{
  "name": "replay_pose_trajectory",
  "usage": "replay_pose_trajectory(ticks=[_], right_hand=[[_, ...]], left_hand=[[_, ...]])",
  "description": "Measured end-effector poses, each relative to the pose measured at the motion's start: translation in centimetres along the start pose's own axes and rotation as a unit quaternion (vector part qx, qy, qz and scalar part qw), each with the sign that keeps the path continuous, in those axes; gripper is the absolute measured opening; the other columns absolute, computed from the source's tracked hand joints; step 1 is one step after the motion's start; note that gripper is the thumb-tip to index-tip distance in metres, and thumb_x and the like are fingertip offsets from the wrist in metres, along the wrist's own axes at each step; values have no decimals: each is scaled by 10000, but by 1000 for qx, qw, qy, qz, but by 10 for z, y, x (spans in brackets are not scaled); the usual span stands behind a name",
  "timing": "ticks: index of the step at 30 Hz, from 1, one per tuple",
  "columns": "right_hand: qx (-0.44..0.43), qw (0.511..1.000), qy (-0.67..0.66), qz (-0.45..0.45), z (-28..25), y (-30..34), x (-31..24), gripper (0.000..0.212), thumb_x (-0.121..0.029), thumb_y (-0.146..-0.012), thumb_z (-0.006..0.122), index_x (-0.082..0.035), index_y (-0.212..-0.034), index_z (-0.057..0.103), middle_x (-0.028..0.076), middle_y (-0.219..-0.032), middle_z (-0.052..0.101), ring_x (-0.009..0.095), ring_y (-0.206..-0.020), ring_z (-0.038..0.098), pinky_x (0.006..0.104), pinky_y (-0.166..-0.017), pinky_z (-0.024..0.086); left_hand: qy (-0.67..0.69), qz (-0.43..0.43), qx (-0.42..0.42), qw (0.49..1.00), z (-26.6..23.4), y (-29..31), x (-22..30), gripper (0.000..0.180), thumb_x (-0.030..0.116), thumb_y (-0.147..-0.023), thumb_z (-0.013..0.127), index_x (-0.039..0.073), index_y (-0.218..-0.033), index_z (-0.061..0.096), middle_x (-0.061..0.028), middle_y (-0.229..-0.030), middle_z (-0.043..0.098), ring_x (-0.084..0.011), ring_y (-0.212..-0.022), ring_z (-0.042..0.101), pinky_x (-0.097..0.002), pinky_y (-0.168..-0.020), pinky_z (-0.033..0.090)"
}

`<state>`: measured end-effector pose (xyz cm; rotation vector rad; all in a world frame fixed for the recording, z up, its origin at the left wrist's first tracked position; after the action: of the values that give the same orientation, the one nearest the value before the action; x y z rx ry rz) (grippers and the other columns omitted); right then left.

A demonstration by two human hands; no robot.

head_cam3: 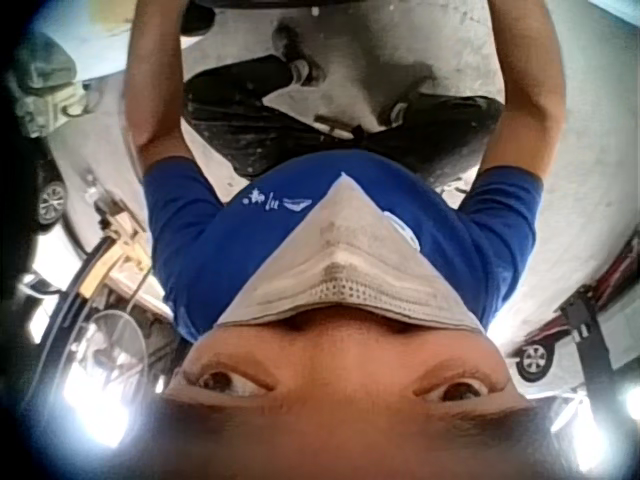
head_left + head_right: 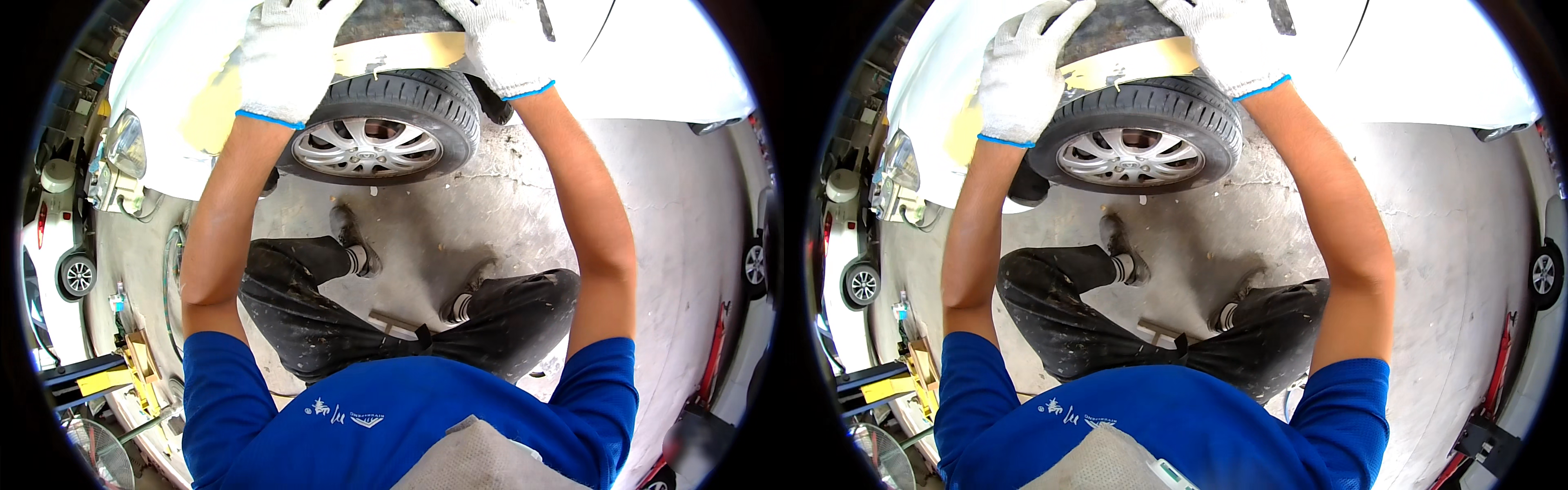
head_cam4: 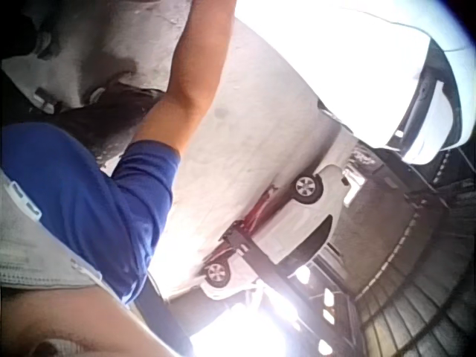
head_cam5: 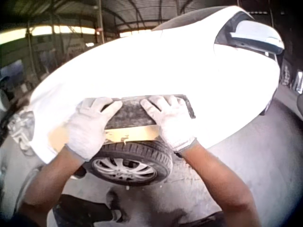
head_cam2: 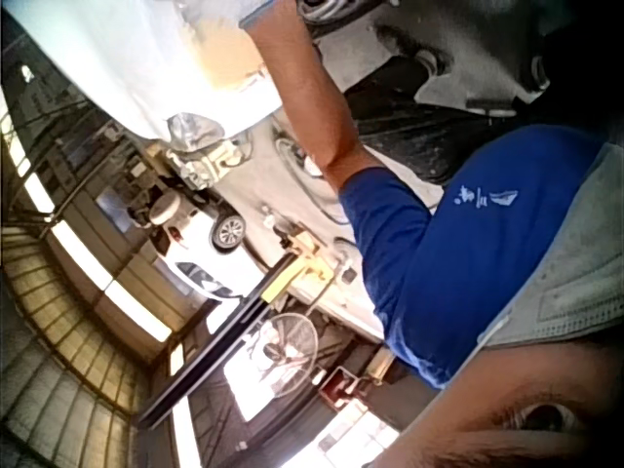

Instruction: The person applies yellow body filler to the front wheel arch of a white car using a putty knife and a flexible spreader. They repeatedly scoop filler onto the spreader and smooth it over the curved surface around the tire.

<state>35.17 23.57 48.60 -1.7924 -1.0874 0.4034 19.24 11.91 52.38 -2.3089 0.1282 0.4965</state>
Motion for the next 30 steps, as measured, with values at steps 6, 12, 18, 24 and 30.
replay_pose_trajectory(ticks=[6,12,18,24,30], right_hand=[[-11,1000,6,-8,-1,2,1,652,-58,-715,719,-275,-1328,664,14,-1238,622,266,-1091,567,433,-972,429],[-14,1000,12,-1,6,-1,1,646,-54,-724,700,-281,-1328,664,13,-1235,622,267,-1082,569,434,-967,426],[-24,999,21,-17,-1,12,0,641,-50,-733,682,-286,-1329,663,13,-1233,621,267,-1074,570,436,-962,422],[4,1000,4,-14,5,1,-2,637,-46,-742,663,-292,-1330,663,12,-1231,621,267,-1065,571,438,-957,418],[17,1000,-9,-1,26,41,-18,634,-42,-751,645,-297,-1331,663,11,-1229,621,267,-1057,572,440,-952,415]], left_hand=[[15,0,-12,1000,7,8,2,746,-78,-709,654,291,-1357,635,-2,-1280,631,-282,-1160,591,-421,-1023,486],[26,-7,-4,1000,8,1,-3,747,-75,-709,655,290,-1360,633,-4,-1281,630,-281,-1161,591,-423,-1026,485],[27,20,13,999,5,-1,3,756,-72,-715,648,288,-1380,623,-30,-1283,622,-295,-1164,588,-429,-1030,483],[27,22,1,999,10,-2,0,754,-75,-721,636,288,-1382,624,-44,-1279,619,-304,-1159,588,-431,-1022,482],[53,12,-37,998,19,22,6,747,-79,-725,621,285,-1377,632,-60,-1267,617,-314,-1146,588,-435,-1010,482]])
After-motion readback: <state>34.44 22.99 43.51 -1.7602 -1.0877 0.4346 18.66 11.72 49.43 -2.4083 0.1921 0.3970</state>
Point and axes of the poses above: each hand's wrist, its own y-axis away from the middle knuckle, its own z-axis out of the palm, x = y × z, the point moved 6 cm from there along -y, towards the middle knuckle
